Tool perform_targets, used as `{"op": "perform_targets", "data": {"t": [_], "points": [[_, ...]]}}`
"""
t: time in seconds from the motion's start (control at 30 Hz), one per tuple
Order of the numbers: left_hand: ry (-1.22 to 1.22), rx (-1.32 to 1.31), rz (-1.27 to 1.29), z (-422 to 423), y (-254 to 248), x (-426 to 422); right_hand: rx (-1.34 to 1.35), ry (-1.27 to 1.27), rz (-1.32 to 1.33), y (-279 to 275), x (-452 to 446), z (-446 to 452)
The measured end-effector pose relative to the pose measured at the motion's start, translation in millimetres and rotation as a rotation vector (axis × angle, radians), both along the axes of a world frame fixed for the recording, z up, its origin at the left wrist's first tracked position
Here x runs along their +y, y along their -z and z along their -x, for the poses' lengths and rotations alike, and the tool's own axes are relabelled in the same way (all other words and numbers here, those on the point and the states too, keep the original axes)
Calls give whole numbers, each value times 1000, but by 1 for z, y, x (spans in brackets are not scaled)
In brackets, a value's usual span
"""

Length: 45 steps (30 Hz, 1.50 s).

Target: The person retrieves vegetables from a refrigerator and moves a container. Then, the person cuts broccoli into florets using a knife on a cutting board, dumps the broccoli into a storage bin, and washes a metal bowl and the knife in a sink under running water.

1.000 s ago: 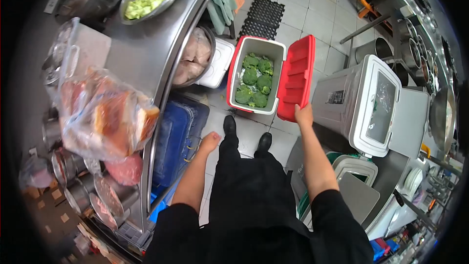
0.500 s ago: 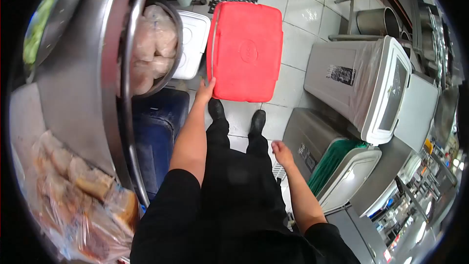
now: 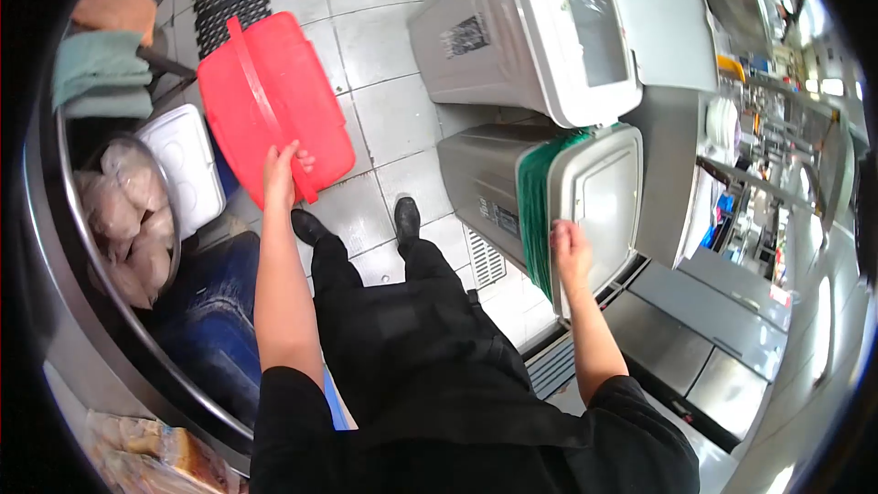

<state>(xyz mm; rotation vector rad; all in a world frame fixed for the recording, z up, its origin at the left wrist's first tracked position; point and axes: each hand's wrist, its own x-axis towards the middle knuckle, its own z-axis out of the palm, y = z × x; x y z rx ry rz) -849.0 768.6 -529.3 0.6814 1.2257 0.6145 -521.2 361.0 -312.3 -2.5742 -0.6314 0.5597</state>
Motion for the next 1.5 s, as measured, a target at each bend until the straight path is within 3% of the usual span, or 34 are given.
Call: {"op": "perform_targets", "data": {"t": [0.1, 0.23, 0.37, 0.57, 0.73, 0.8, 0.93, 1.0, 1.03, 1.1, 1.2, 1.3, 1.37, 1.43, 1.5], "points": [[31, 131, 86, -54, -20, -22, -216, 59, -74, 10, -66, -92], [-81, 256, 89, -57, -23, -66, -368, 151, -85, 40, -161, -193], [-124, 206, 80, -18, -28, -125, -522, 29, 149, 51, -251, -232], [-170, 204, 126, -8, -29, -278, -380, -61, 87, 39, -326, -223], [-132, 247, 167, 24, -21, -454, -282, -126, 9, 30, -408, -197], [-120, 246, 148, 40, -33, -520, -143, -3, -178, 35, -447, -189], [-193, 218, 202, 90, -29, -634, 5, -126, -491, -23, -444, -56], [-138, 292, 160, 107, -32, -678, 218, -297, -471, -36, -433, 22], [-104, 322, 193, 116, -26, -706, 187, -574, -389, -40, -428, 58], [-127, 346, 191, 129, -13, -758, 340, -915, -280, -9, -427, 117], [-110, 423, 230, 143, -15, -833, 725, -983, 18, 31, -442, 195], [-57, 591, 147, 149, 7, -911, 760, -1189, 242, 129, -443, 230], [-103, 576, 198, 138, 13, -964, 960, -952, 411, 152, -435, 262], [-131, 559, 227, 143, 4, -1019, 1039, -878, 470, 186, -439, 296], [-185, 498, 229, 148, 14, -1082, 1102, -706, 241, 211, -456, 346]]}}
